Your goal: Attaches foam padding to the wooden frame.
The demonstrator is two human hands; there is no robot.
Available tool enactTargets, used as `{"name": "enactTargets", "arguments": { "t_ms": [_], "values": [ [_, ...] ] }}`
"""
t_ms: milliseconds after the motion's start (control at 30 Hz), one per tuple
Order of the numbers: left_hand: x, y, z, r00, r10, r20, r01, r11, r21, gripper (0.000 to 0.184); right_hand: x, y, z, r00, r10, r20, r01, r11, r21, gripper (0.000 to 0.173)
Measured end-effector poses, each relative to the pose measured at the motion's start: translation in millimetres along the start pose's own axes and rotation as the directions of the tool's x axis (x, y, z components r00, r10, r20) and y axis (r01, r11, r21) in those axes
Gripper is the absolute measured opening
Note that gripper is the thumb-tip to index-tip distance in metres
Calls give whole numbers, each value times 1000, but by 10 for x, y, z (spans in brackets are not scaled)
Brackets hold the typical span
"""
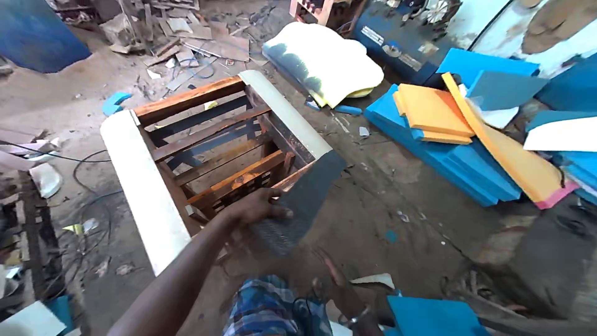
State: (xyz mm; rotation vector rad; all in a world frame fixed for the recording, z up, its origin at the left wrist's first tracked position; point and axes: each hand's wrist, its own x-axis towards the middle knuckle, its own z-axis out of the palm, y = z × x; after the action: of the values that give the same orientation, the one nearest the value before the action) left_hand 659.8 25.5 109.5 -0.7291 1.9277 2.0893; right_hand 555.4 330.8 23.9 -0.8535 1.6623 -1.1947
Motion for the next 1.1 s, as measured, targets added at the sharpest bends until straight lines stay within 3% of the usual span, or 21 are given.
{"name": "enactTargets", "arguments": {
  "t_ms": [67, 133, 200, 233, 367, 500, 600, 667, 767, 833, 900, 1000, 1100],
  "values": [
    [-178, 25, 121, 998, 43, 45, -40, 997, -65, 50, 160, -141, 546, 997, -10, -79, 25, 982, 189, 108],
    [-422, -32, 125, 995, 88, 56, -85, 995, -53, 47, 261, -311, 1134, 973, 3, -229, 71, 948, 312, 83],
    [-769, -235, -66, 992, 107, 67, -112, 990, 80, 48, 302, -509, 1711, 951, -21, -308, 155, 896, 417, 55],
    [-973, -387, -209, 992, 97, 79, -107, 985, 136, 47, 285, -600, 1984, 945, 10, -327, 145, 882, 448, 50],
    [-1633, -1326, -896, 993, -12, 117, -13, 977, 213, 34, 376, -563, 3106, 909, 219, -356, -18, 872, 489, 49],
    [-1901, -2386, -1491, 1000, -17, 7, 15, 962, 273, 30, 751, -249, 4139, 788, 391, -474, -175, 882, 437, 36],
    [-1881, -2835, -1646, 994, -13, -109, 39, 970, 241, 37, 1002, -131, 4466, 678, 449, -582, -250, 886, 391, 41],
    [-1909, -2973, -1742, 995, -62, -80, 77, 976, 206, 37, 1040, -105, 4513, 635, 490, -597, -317, 871, 376, 48],
    [-2125, -3132, -1915, 987, -157, 15, 156, 986, 55, 31, 949, -53, 4652, 663, 509, -549, -356, 859, 368, 44],
    [-2282, -3252, -2005, 977, -209, 40, 211, 976, -52, 28, 876, 9, 4816, 698, 495, -518, -348, 866, 360, 40],
    [-2395, -3385, -1975, 971, -239, 31, 241, 960, -140, 27, 817, 97, 4954, 688, 485, -540, -325, 871, 368, 39],
    [-2422, -3541, -1844, 974, -222, -44, 208, 954, -218, 26, 829, 165, 5038, 646, 462, -608, -308, 886, 347, 38],
    [-2558, -3602, -1765, 983, -134, -124, 92, 950, -297, 21, 734, 77, 5103, 674, 349, -651, -254, 937, 240, 32]
  ]
}}
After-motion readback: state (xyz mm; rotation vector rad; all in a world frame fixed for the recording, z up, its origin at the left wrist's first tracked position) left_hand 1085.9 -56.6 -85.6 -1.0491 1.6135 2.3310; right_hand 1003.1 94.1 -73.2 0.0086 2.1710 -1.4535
